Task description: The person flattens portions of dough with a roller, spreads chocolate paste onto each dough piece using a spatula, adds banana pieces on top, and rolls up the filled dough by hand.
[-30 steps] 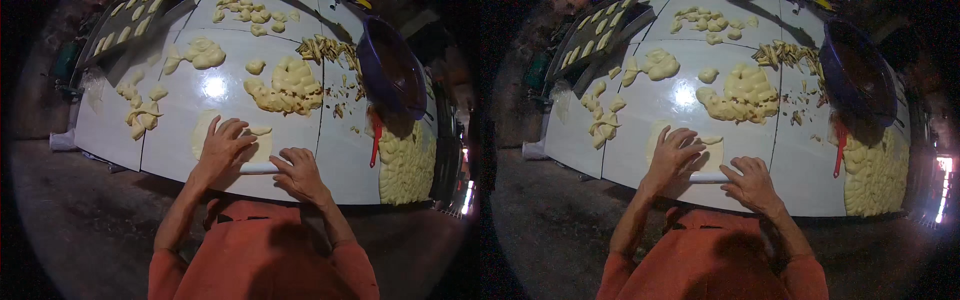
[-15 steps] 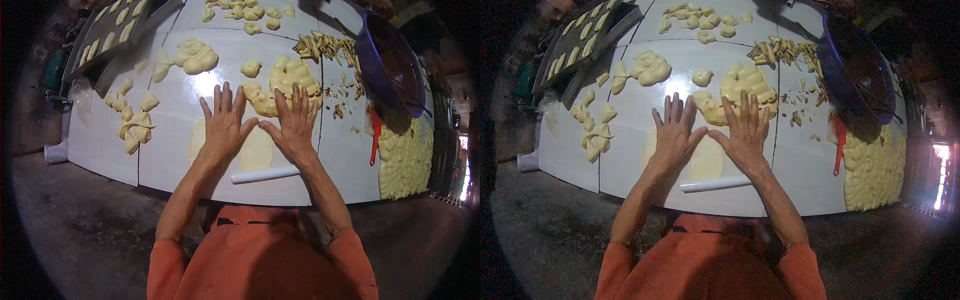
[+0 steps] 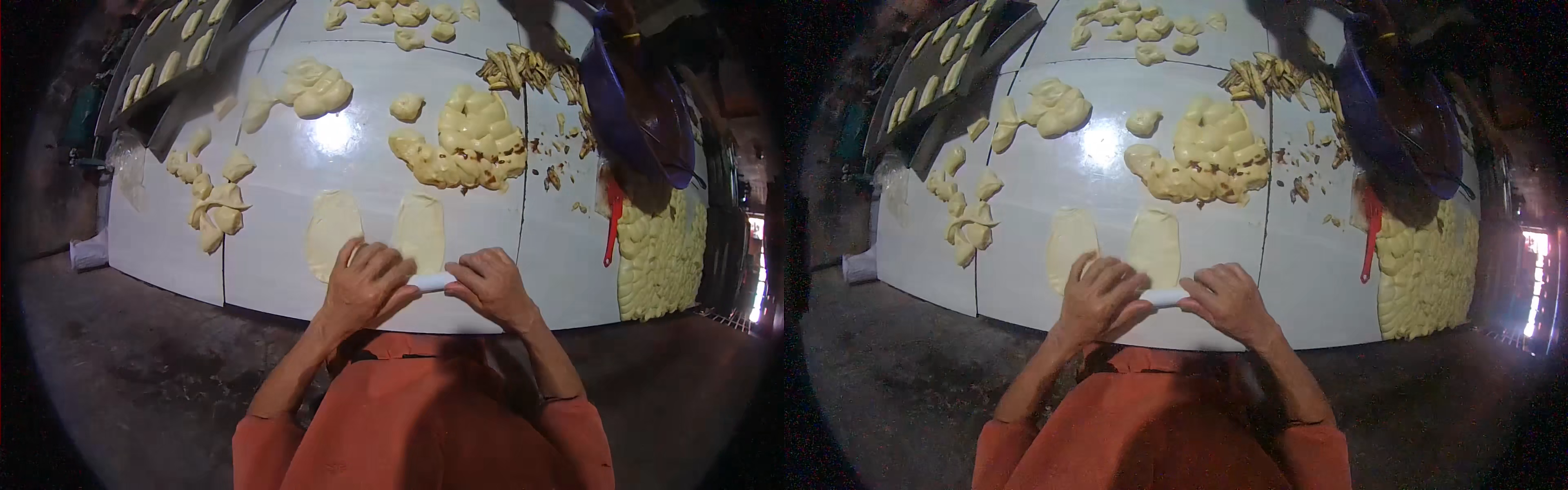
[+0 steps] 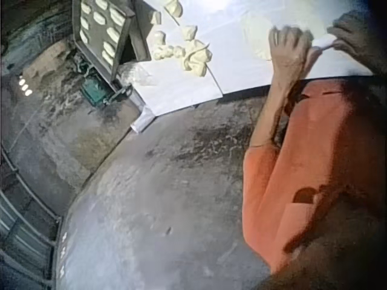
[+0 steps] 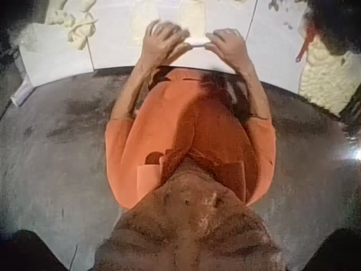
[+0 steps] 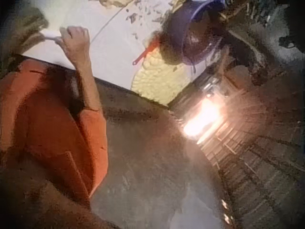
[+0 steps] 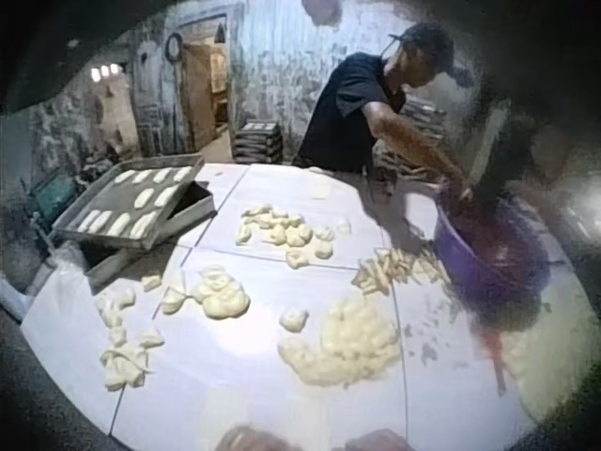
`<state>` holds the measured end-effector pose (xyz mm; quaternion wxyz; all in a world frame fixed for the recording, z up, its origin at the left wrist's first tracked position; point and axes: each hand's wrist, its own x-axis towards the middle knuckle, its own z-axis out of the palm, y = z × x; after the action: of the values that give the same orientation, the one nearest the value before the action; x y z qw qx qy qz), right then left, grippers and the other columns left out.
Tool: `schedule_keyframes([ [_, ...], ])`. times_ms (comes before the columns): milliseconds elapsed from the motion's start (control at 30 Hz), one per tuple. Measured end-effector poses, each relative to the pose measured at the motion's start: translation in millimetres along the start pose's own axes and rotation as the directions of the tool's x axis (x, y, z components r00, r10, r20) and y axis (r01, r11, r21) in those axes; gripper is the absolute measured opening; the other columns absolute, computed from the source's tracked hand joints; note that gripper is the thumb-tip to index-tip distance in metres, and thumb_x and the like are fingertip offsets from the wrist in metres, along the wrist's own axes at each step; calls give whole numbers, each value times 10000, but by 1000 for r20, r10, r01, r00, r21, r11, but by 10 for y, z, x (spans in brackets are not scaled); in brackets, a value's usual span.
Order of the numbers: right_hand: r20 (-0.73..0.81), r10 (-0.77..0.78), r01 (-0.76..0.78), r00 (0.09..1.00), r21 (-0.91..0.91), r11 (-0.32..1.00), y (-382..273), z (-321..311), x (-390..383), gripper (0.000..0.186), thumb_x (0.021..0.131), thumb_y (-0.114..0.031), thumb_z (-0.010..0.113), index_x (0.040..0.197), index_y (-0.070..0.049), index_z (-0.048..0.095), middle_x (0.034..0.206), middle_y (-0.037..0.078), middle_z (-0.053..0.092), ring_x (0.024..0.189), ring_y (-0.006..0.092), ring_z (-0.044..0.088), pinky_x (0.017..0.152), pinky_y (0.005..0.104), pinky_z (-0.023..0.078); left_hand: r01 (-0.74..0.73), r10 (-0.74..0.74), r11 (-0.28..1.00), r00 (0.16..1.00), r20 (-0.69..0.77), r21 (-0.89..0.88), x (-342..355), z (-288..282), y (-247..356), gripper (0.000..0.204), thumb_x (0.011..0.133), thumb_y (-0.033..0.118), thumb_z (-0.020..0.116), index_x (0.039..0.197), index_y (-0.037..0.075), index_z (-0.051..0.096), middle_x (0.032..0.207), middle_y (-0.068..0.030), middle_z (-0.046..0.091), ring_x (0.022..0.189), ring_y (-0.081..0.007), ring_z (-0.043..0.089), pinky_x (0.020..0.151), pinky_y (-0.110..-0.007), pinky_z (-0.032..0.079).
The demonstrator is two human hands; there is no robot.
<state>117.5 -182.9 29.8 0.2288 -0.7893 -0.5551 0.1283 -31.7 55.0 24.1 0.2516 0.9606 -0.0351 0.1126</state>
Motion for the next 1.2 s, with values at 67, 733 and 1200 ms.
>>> schedule_keyframes([
  [67, 70, -3, 6, 998, -49, 999, -11, -6, 5, 425, 885, -380, 766, 1195, -97, 702, 1024, 66, 655, 927, 238, 641, 820, 398, 490, 18, -18, 1000, 999, 33, 8, -73, 60, -32, 342, 827, 327, 836, 1117, 188, 721, 1007, 8, 671, 993, -185, 645, 969, -474, 424],
  [733, -266, 203, -285, 943, -321, 903, 260, 294, 725, 618, 973, -375, 673, 1536, -179, 510, 1678, 221, 246, 1530, 404, 247, 1215, 628, 185, 315, -349, 896, 935, 58, 312, 530, 199, -217, 669, 1027, 419, 574, 1574, 68, 414, 1645, -238, 346, 1544, -435, 274, 1174, -753, 123],
  [1200, -286, -134, 30, 949, -341, 940, 583, 22, 648, 425, 863, -247, 800, 1229, -64, 686, 1079, 85, 649, 991, 269, 624, 867, 441, 487, 313, -267, 945, 906, -329, 93, 861, 108, -471, 437, 990, 212, 651, 1388, 53, 568, 1467, -181, 522, 1427, -406, 421, 1174, -694, 207],
])
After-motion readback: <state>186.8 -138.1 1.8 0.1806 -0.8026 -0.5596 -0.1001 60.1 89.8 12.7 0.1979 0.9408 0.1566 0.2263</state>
